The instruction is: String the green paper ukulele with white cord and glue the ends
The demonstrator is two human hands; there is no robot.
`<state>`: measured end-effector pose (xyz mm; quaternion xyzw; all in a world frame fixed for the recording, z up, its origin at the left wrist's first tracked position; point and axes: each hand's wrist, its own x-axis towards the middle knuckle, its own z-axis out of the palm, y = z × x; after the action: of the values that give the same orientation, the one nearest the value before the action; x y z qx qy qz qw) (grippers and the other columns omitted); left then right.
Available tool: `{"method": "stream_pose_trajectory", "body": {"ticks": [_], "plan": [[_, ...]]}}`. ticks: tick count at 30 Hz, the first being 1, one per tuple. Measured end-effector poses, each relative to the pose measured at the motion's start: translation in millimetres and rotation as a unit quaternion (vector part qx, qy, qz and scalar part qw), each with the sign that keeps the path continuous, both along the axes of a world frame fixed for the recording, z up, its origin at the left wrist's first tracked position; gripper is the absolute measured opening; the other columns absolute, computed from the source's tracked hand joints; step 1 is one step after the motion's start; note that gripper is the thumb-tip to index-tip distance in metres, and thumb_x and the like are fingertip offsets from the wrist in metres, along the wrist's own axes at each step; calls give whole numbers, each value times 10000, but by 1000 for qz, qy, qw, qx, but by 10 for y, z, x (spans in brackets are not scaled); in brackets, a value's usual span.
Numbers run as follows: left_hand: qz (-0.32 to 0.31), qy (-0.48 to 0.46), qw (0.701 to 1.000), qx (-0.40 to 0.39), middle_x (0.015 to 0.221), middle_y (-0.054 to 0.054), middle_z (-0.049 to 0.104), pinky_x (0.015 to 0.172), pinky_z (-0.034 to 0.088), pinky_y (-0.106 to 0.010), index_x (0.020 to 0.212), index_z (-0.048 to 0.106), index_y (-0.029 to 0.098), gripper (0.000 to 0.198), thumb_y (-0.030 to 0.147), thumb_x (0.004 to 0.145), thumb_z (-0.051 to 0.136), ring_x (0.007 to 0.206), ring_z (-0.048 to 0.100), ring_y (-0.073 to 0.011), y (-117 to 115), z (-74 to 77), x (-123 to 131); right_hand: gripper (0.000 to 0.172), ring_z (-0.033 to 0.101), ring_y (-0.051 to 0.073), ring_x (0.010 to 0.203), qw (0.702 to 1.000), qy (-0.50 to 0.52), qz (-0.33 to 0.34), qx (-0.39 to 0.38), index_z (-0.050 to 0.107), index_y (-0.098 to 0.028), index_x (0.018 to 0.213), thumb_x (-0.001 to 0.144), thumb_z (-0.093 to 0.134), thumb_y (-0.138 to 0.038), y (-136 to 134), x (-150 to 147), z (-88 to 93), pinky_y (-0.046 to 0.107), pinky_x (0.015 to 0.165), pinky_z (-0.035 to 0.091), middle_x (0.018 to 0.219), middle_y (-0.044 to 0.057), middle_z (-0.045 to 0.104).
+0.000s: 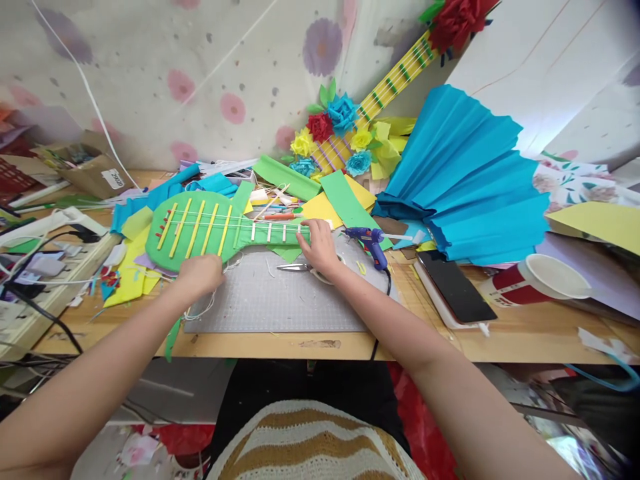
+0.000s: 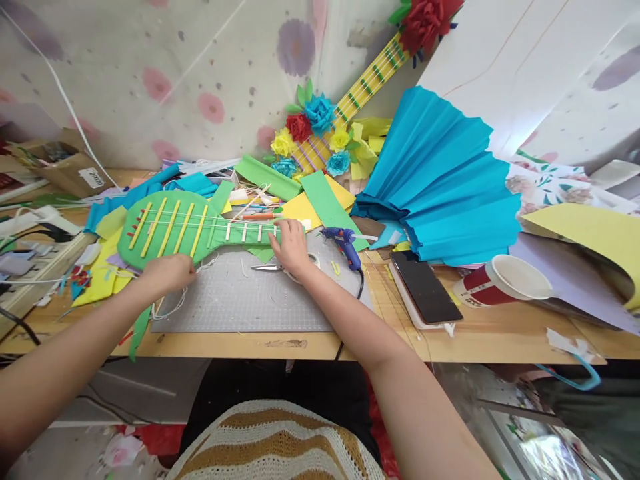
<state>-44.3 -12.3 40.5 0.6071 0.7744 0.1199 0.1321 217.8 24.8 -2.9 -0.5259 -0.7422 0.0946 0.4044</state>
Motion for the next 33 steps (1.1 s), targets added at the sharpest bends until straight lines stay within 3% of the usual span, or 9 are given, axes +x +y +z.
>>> {"method": "stream_pose_trajectory", "body": {"ticks": [2,5,8,12,14,16,21,28,33], "plan": [[-18,-5,1000,-8,372,4,398,594,327,-274,329,430,203,324,58,412,708,512,488,-206,-9,29,-28,234,459,276,1095,1000,22,7,-7,554,-182,1053,872,469,-304,-58,12,11,439,993,340,1095,140,573],[-75,-62,994,-57,495,-8,545,563,324,-261,463,574,212,171,141,511,722,514,477,-175,5,250,-31,181,480,254,1085,995,93,19,-26,547,-199,989,851,492,-304,-123,-4,61,430,1001,347,1079,121,583],[-98,-299,949,-25,605,-8,593,593,380,-242,594,624,195,79,211,654,673,572,523,-141,46,494,140,156,560,203,958,957,249,63,-133,524,-211,927,823,517,-327,-159,-99,161,393,932,423,1031,87,598],[-61,-604,793,62,668,-13,602,746,462,-249,628,579,165,83,151,697,623,707,591,-120,149,544,629,216,612,162,969,786,459,218,-352,528,-219,948,754,584,-297,-169,-266,313,350,928,446,1033,45,640],[-33,-613,782,108,650,-3,611,694,459,-229,624,571,165,95,139,695,630,653,558,-103,202,472,873,322,598,159,1048,702,505,284,-413,538,-223,1004,694,627,-232,-169,-311,357,338,968,424,1064,35,657],[-14,-615,779,118,700,-3,654,649,455,-221,630,563,172,112,149,703,645,671,563,-110,237,399,1062,390,601,156,1044,665,529,294,-438,539,-225,1018,647,650,-180,-174,-323,373,328,977,414,1017,21,678],[11,-654,750,99,761,-28,699,689,454,-213,639,554,166,144,161,724,670,815,617,-138,258,327,1297,400,612,149,908,689,521,230,-447,538,-204,959,601,705,-147,-202,-294,362,316,930,427,828,1,663],[62,-709,697,86,812,-22,715,612,453,-216,683,550,172,120,193,770,628,659,603,-105,356,269,1469,222,551,99,733,708,560,173,-395,505,-192,714,597,692,-171,-68,-418,297,262,793,451,728,-42,543],[83,-700,703,97,704,-21,689,597,453,-244,672,565,151,116,119,779,534,557,571,-100,385,244,1541,215,520,90,687,789,486,169,-336,475,-200,724,672,673,-266,26,-445,237,265,776,434,681,-59,510]]}}
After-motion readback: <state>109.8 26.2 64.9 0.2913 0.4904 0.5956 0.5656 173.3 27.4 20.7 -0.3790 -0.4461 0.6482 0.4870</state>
